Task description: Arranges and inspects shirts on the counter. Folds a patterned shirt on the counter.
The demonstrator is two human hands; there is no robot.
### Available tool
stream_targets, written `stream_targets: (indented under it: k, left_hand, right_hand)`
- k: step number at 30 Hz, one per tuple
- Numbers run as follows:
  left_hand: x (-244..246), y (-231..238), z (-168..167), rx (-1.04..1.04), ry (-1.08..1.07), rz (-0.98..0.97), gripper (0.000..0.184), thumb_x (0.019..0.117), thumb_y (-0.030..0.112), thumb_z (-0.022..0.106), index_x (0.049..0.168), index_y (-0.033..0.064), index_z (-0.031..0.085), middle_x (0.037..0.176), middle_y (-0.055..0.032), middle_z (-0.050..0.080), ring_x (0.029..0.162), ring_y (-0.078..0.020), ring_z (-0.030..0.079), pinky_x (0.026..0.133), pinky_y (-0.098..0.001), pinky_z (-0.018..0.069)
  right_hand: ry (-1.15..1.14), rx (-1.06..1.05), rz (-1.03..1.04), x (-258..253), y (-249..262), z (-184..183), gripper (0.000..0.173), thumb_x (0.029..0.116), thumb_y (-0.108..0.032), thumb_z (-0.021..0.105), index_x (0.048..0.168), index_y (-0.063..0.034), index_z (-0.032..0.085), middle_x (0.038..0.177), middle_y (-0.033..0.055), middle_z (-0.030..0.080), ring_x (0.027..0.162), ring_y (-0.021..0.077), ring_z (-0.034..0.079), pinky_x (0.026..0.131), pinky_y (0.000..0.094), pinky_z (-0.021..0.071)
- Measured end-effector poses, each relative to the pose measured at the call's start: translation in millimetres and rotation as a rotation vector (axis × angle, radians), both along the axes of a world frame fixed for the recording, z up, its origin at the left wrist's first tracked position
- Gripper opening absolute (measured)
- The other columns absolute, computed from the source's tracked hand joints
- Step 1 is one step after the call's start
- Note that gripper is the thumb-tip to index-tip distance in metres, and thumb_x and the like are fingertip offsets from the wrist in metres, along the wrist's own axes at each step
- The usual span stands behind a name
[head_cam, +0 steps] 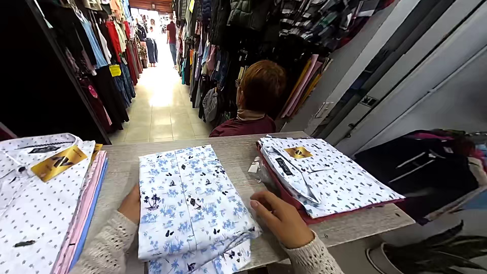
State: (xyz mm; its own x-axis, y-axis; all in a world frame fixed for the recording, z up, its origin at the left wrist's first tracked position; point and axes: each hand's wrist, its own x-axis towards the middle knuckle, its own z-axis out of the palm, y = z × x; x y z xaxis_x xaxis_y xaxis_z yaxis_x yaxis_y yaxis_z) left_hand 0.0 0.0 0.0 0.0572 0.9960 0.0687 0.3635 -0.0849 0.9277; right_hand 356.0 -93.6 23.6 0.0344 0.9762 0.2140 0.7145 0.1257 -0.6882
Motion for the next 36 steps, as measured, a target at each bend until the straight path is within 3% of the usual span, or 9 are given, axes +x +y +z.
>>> stream_targets:
  k: [5,9,12,15,19,23,29,33,36]
  left_hand:
    - [-26,-88,10,0.063,0.125,0.137,0.041,0.1011,0.026,0.045,0.127,0.0009,0.064,0.123,-0.0168,0.065,0.100,-0.0232,0.066,0.083,-0.0432,0.0558]
    - [-14,-141,16,-0.041,-0.040,0.116,0.034,0.1067,0.023,0.042,0.119,0.0024,0.066,0.068,0.0081,0.061,0.049,0.0043,0.049,0.047,-0.0143,0.0426]
    - [-7,-143,25,-0.217,-0.328,0.027,0.031,0.1096,0.027,0.037,0.127,0.0107,0.057,0.057,0.0088,0.062,0.041,0.0011,0.054,0.039,-0.0153,0.0459]
    - [7,-131,36,-0.274,-0.370,-0.012,0.024,0.1080,0.022,0.041,0.122,0.0111,0.058,0.089,0.0001,0.077,0.065,-0.0100,0.074,0.052,-0.0228,0.0598]
    - [24,-135,43,-0.292,-0.388,0.050,0.017,0.1018,0.008,0.051,0.106,0.0086,0.067,0.095,-0.0016,0.078,0.082,-0.0146,0.077,0.068,-0.0293,0.0649]
    - [34,-143,43,-0.391,-0.188,0.193,0.010,0.1005,0.003,0.058,0.102,-0.0019,0.067,0.084,-0.0053,0.075,0.076,-0.0135,0.076,0.074,-0.0315,0.0638]
    - [36,-148,25,-0.229,0.181,0.276,0.016,0.0907,0.009,0.068,0.080,-0.0003,0.061,0.059,-0.0046,0.061,0.051,-0.0124,0.061,0.054,-0.0326,0.0526]
    - [31,-152,6,0.244,0.500,0.300,0.040,0.0734,0.001,0.077,0.107,-0.0144,0.063,0.078,-0.0229,0.063,0.065,-0.0323,0.063,0.060,-0.0442,0.0538]
    - [20,-150,3,0.514,0.637,0.037,0.035,0.0827,-0.001,0.067,0.117,-0.0034,0.071,0.121,-0.0337,0.065,0.111,-0.0513,0.065,0.096,-0.0612,0.0494]
  right_hand:
    - [0.250,-0.130,0.100,3,-13,-16,0.031,0.0997,-0.030,0.059,0.114,-0.0039,0.068,0.090,-0.0010,0.070,0.067,0.0022,0.063,0.060,0.0206,0.0537]
    - [0.477,-0.265,0.195,2,-12,-15,0.022,0.0981,-0.027,0.063,0.112,-0.0101,0.066,0.075,-0.0088,0.066,0.052,-0.0020,0.055,0.046,0.0154,0.0452]
    - [0.615,-0.362,0.225,-3,-9,-10,0.015,0.0960,-0.021,0.066,0.109,-0.0120,0.067,0.075,-0.0069,0.071,0.054,0.0007,0.062,0.046,0.0165,0.0503]
    - [0.732,-0.273,0.246,-4,-3,-7,0.011,0.0940,-0.007,0.066,0.104,-0.0063,0.070,0.093,0.0013,0.076,0.078,0.0128,0.075,0.070,0.0289,0.0647]
    - [0.712,-0.108,0.322,15,4,-9,0.008,0.0928,-0.011,0.069,0.099,-0.0074,0.073,0.093,0.0009,0.074,0.081,0.0127,0.073,0.076,0.0315,0.0639]
    - [0.434,-0.116,0.263,24,1,-27,0.011,0.0904,-0.022,0.069,0.086,-0.0129,0.073,0.091,-0.0063,0.070,0.076,0.0002,0.065,0.067,0.0187,0.0556]
    - [0.199,0.100,0.200,14,-7,-37,0.028,0.0899,-0.028,0.067,0.067,-0.0110,0.063,0.092,-0.0002,0.068,0.088,-0.0008,0.063,0.070,0.0145,0.0506]
    - [-0.014,0.299,0.269,9,-13,-38,0.031,0.0837,-0.016,0.073,0.112,-0.0042,0.069,0.121,0.0195,0.064,0.091,0.0141,0.067,0.073,0.0235,0.0565]
    - [-0.225,0.353,0.457,12,-16,-34,0.037,0.1000,-0.022,0.054,0.134,-0.0163,0.067,0.145,0.0132,0.060,0.133,0.0257,0.057,0.110,0.0414,0.0467]
